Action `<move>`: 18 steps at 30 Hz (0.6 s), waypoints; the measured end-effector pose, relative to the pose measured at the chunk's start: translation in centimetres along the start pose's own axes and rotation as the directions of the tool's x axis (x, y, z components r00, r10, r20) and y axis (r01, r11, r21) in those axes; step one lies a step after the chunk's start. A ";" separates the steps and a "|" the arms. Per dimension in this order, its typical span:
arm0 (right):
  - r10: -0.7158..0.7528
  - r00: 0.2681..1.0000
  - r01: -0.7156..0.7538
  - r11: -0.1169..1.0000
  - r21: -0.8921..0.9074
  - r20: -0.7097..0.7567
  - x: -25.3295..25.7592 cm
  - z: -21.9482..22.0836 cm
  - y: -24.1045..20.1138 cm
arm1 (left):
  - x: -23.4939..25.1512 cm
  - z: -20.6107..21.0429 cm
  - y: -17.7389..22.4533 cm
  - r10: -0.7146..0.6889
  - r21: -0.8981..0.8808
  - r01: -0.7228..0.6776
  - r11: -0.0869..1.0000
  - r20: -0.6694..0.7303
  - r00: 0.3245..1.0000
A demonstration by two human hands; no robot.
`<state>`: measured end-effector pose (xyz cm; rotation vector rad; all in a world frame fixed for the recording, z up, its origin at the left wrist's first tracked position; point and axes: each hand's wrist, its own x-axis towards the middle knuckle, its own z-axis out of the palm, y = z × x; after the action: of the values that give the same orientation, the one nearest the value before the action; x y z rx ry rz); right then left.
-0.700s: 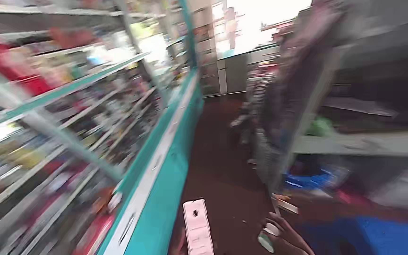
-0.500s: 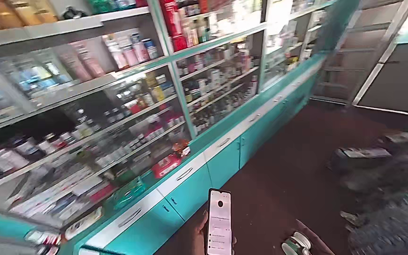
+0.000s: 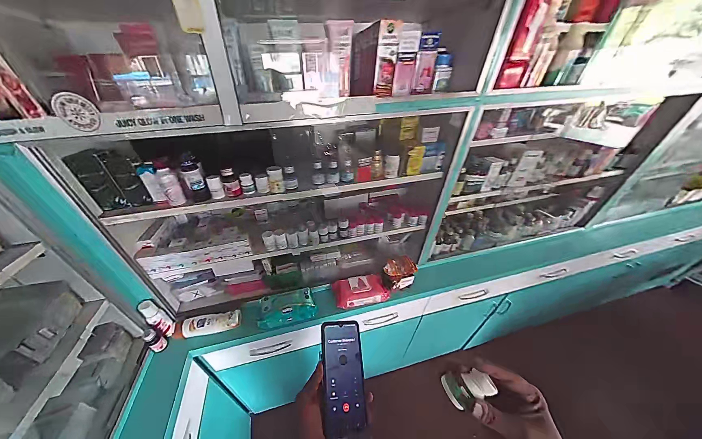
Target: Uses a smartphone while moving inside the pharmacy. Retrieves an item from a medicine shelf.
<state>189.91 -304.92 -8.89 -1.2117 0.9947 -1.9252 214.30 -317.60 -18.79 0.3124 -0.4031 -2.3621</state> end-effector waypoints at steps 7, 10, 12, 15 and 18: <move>0.005 1.000 -0.005 0.997 0.071 0.004 10.5 6.7 9.0 | 2.1 -2.5 9.2 0.099 0.042 -0.094 0.995 -0.137 0.986; 0.173 0.984 -0.163 0.967 0.195 -0.037 14.2 9.4 10.1 | 2.0 -3.1 12.0 0.143 0.053 -0.135 0.989 -0.183 0.973; 0.268 0.963 -0.262 0.934 0.245 0.007 16.6 10.6 10.3 | 1.6 -3.8 13.2 0.197 0.061 -0.189 0.980 -0.188 0.962; 0.342 0.932 -0.364 0.882 0.300 0.124 19.9 11.7 11.1 | 1.0 -5.0 13.8 0.271 0.019 -0.272 0.962 -0.197 0.942; 0.368 0.909 -0.409 0.879 0.247 0.196 22.4 12.7 12.0 | 0.2 -5.7 13.4 0.294 -0.064 -0.312 0.948 -0.201 0.934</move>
<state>194.96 -332.74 -5.81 -0.8908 0.7834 -1.5719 224.24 -328.23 -19.09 0.3971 -0.2286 -2.0204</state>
